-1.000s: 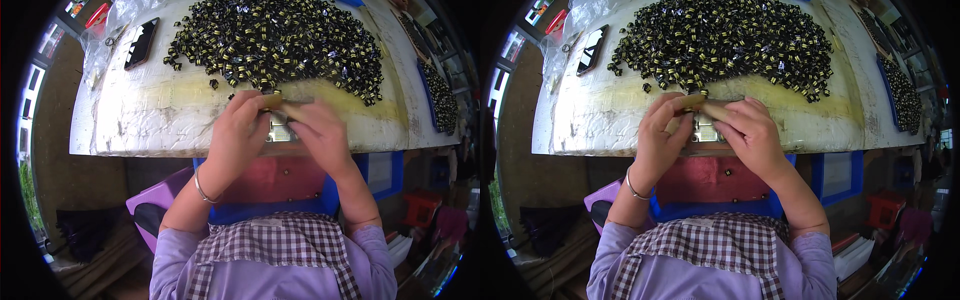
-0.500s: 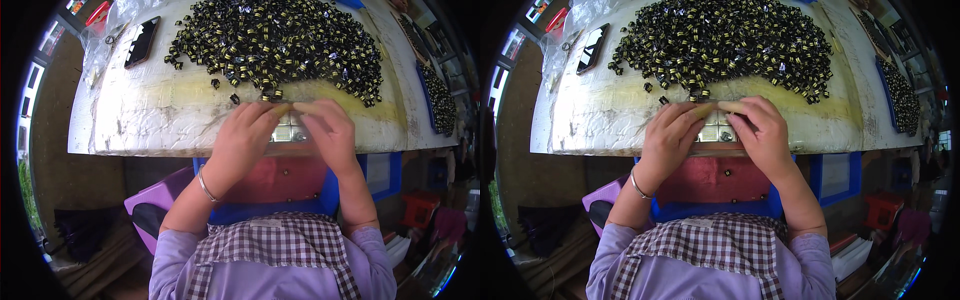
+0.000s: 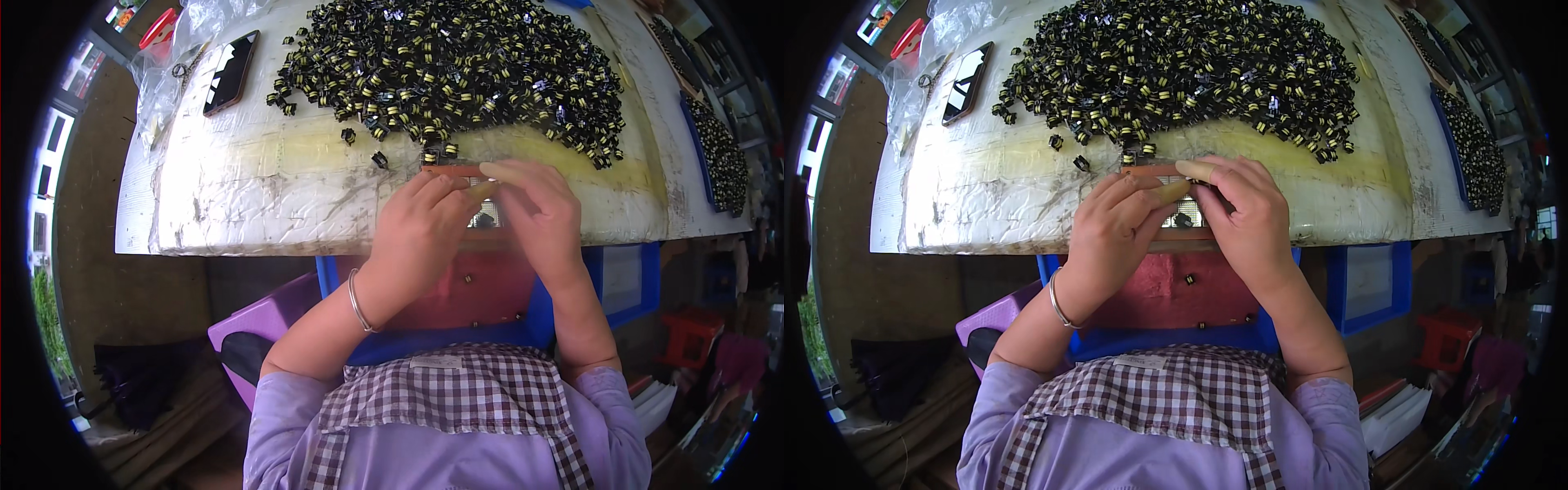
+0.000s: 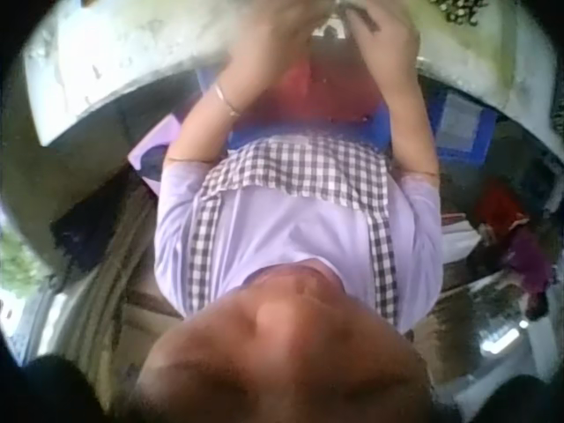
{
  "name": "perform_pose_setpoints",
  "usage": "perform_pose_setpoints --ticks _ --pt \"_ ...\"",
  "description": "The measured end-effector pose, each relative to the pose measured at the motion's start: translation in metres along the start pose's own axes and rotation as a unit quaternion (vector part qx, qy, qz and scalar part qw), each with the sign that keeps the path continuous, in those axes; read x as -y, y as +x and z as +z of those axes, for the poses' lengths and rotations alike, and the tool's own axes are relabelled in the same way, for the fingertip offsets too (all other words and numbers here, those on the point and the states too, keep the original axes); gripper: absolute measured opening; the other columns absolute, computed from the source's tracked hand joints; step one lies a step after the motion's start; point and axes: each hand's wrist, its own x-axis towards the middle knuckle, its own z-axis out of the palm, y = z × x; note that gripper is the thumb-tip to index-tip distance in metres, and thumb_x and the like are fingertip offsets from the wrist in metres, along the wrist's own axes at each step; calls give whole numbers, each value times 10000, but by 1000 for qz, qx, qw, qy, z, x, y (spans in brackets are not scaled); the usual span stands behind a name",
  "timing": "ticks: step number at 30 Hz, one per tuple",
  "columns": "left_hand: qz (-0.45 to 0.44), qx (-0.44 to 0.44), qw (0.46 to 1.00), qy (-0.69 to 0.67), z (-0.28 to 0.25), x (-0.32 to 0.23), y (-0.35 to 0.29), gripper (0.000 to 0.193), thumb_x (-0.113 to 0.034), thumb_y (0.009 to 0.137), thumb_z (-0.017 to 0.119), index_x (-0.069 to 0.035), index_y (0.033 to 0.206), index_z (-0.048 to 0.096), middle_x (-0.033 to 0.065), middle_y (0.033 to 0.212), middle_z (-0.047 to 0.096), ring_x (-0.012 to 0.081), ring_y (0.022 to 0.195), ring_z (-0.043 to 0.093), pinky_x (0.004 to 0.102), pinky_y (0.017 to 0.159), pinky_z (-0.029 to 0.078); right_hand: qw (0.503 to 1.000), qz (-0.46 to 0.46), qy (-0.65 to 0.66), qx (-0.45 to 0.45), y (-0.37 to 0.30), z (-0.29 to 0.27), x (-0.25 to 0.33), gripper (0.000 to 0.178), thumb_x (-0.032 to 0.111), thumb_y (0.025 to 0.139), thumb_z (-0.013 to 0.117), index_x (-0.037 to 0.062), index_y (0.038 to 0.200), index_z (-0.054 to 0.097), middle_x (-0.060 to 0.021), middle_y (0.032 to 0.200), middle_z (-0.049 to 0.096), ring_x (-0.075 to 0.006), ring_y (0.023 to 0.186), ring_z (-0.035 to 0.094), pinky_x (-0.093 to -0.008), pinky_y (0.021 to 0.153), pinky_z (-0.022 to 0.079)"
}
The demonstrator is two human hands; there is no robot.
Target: Picking small electronic components from a pile and placing them into a sorting tray.
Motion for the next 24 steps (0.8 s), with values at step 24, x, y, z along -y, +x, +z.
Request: perform_pose_setpoints --ticks 24 --pt "-9 -11 1000 -3 5 0 -2 205 -91 774 733 -91 978 715 68 891 677 256 801 621 365 738 495 999 43 16 11 -7 -3 2 264 -70 807 669 44 1044 701 -93 974 694 -194 903 659 -284 806 511"
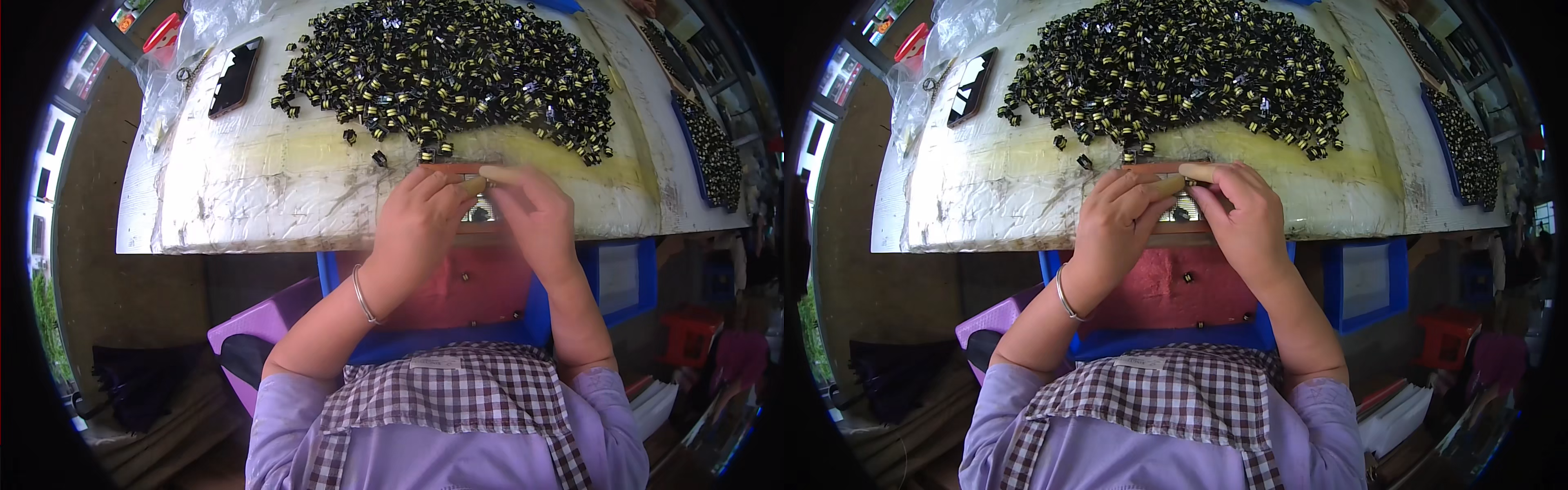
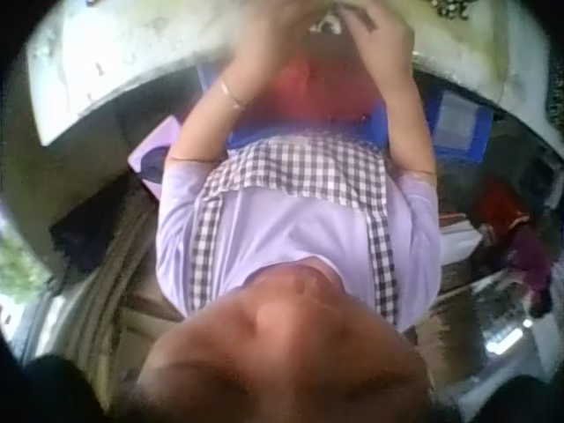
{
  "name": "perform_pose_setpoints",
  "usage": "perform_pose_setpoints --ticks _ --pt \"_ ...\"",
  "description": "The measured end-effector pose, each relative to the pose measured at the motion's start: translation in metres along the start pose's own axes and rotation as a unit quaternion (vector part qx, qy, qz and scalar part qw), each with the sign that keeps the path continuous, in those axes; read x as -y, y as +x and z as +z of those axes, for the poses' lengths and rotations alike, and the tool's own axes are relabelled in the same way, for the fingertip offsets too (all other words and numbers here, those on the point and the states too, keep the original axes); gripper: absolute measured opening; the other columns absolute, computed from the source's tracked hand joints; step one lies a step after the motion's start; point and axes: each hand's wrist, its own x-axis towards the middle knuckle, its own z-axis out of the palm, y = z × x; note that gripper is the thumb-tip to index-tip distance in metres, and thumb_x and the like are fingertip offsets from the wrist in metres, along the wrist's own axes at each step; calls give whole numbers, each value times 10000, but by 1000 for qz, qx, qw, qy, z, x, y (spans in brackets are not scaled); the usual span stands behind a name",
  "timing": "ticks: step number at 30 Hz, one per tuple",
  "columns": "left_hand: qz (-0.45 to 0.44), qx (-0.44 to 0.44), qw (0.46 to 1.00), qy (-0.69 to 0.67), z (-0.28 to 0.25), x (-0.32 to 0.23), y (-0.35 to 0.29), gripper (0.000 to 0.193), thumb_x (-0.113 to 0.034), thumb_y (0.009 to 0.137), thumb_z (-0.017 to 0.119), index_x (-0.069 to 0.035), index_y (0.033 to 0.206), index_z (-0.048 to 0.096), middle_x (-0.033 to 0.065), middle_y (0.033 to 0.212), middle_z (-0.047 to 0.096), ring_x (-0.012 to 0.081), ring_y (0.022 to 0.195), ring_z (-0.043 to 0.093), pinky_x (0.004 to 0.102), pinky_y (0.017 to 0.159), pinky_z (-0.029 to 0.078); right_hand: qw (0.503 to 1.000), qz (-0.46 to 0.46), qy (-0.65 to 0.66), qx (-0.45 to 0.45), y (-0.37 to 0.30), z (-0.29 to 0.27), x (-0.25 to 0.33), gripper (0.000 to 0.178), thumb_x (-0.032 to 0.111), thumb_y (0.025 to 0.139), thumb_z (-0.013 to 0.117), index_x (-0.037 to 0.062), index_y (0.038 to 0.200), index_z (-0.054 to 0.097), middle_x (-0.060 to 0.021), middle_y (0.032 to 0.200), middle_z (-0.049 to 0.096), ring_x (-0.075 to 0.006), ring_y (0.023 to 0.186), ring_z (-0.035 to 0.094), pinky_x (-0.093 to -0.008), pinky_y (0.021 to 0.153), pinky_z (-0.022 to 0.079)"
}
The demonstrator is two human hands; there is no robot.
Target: Picking small electronic components from a pile and placing them into a sorting tray.
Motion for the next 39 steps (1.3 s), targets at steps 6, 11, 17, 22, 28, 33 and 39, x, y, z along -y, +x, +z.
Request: perform_pose_setpoints --ticks 6,11,17,22,28,33,39 --pt "-5 -34 999 -30 4 5 -1 213 -94 770 737 -94 982 715 64 879 673 260 789 612 368 707 489 999 -34 -6 -13 4 4 -2 269 -69 794 675 50 1033 703 -101 961 687 -233 881 655 -301 788 512" --pt "4 -23 999 -21 -1 8 0 205 -83 766 717 -86 971 708 56 887 657 250 816 602 359 736 509 999 -42 -32 -9 6 4 1 264 -80 789 665 38 1022 703 -107 958 688 -251 887 655 -318 800 515" --pt "32 14 998 -55 -2 12 0 185 -87 776 718 -54 957 703 79 964 672 273 836 616 369 741 515 999 -50 -19 -7 0 1 -2 247 -45 788 681 51 1015 705 -110 971 684 -259 871 657 -328 754 531" --pt "21 -13 999 -23 3 4 -7 223 -93 784 714 -63 1002 687 68 860 628 269 822 599 376 734 509 999 -23 -22 -6 -3 2 3 232 -43 789 686 35 1006 700 -109 968 684 -258 859 659 -327 744 532" --pt "4 -19 998 -68 5 5 -4 223 -97 784 720 -73 1003 688 74 881 642 274 825 600 376 740 506 1000 -20 -20 -11 -1 2 -1 229 -37 790 690 34 1007 699 -105 961 682 -256 843 654 -331 735 531" --pt "-81 -16 987 -141 -8 8 0 240 -71 789 731 -85 1028 727 78 925 701 221 828 640 319 761 510 999 -24 -22 -24 5 7 -1 224 -5 786 707 60 1001 706 -88 952 685 -248 836 655 -338 792 521" --pt "-310 -20 831 -461 -26 16 3 209 -51 909 659 6 1108 685 12 966 701 77 827 614 224 771 506 995 -78 -5 55 8 8 -8 157 95 792 733 109 947 715 -39 924 693 -214 869 649 -385 996 405"
